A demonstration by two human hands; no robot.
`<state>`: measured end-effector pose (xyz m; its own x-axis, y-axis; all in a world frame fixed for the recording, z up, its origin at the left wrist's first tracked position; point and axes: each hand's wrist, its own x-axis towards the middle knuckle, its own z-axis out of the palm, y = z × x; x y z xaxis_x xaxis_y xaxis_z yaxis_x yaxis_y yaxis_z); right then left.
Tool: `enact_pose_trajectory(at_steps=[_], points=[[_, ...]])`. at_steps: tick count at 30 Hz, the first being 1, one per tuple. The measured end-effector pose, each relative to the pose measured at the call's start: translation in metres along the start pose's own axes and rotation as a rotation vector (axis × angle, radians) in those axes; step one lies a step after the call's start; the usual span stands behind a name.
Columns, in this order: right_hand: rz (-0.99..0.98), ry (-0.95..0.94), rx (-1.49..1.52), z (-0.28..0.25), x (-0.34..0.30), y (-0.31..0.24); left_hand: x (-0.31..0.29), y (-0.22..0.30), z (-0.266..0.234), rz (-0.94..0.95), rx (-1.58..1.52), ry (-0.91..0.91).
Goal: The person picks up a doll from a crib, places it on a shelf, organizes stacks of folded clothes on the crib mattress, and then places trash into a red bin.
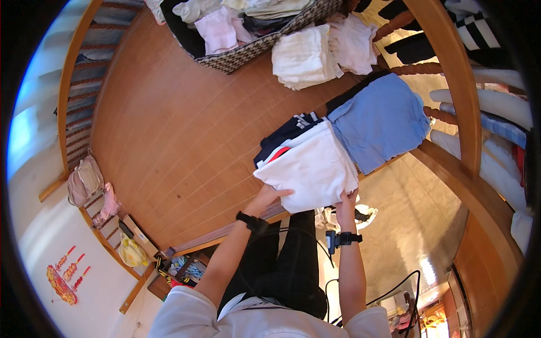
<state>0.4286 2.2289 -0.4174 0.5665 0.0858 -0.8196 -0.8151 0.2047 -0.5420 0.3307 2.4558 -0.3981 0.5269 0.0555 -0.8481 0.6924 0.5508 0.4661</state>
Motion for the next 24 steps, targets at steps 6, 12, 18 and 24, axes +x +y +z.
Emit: enact_pose_trajectory(at_steps=[6, 12, 18, 24], points=[[-0.012, -0.011, -0.105, -0.022, -0.003, -0.015, 0.050, 0.038, -0.116, 0.079, 0.401, 0.325], [0.002, -0.117, -0.115, -0.016, -0.005, -0.009, 0.162, 0.089, -0.167, 0.459, 1.023, 1.067], [-0.001, -0.084, -0.015, -0.027, -0.005, -0.013, 0.149, 0.125, -0.015, 0.595, 0.598, -0.232], [0.039, -0.059, -0.159, -0.017, -0.005, -0.006, 0.073, 0.130, -0.059, 0.530, 0.477, -0.112]])
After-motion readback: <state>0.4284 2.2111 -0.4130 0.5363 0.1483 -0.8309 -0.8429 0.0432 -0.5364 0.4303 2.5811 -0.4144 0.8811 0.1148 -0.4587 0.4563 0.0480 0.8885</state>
